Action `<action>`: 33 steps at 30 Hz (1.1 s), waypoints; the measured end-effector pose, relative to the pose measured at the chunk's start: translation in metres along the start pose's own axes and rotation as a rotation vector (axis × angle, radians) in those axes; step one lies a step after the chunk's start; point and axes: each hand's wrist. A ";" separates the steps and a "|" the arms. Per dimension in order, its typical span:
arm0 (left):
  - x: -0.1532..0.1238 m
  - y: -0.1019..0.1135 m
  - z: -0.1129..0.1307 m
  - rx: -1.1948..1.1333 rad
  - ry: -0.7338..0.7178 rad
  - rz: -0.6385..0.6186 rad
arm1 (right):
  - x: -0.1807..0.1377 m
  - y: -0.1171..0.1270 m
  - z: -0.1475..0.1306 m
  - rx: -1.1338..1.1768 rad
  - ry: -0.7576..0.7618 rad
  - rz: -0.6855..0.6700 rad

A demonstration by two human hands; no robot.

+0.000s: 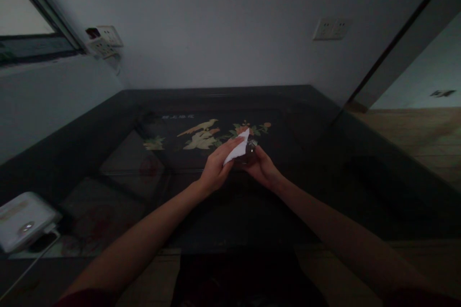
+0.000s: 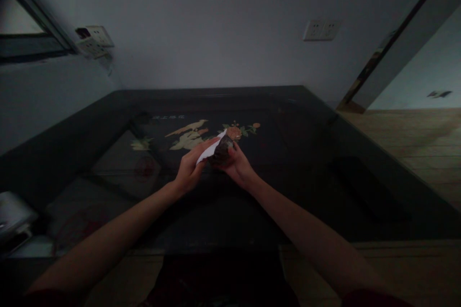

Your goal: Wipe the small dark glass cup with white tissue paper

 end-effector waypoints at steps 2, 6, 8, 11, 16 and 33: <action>-0.002 -0.002 0.000 0.021 -0.002 -0.022 | 0.001 -0.002 0.001 0.062 -0.046 0.057; -0.003 -0.005 0.004 0.089 -0.090 -0.110 | 0.002 -0.004 0.002 0.157 -0.086 0.149; -0.003 -0.006 0.008 0.144 -0.160 -0.178 | 0.002 -0.004 0.001 0.163 -0.118 0.168; -0.001 -0.005 0.012 0.207 -0.258 -0.269 | 0.000 -0.004 -0.003 0.138 -0.199 0.152; 0.003 -0.003 0.015 0.280 -0.301 -0.301 | -0.003 -0.006 -0.006 0.112 -0.265 0.110; -0.003 -0.015 0.013 0.310 -0.251 -0.351 | 0.007 0.016 0.002 0.099 -0.213 0.121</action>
Point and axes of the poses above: each hand's wrist, its own x-axis towards the middle knuckle, its own y-axis out of the back of the hand, z = x × y, and after that the axes turned 1 degree about -x, right-handed
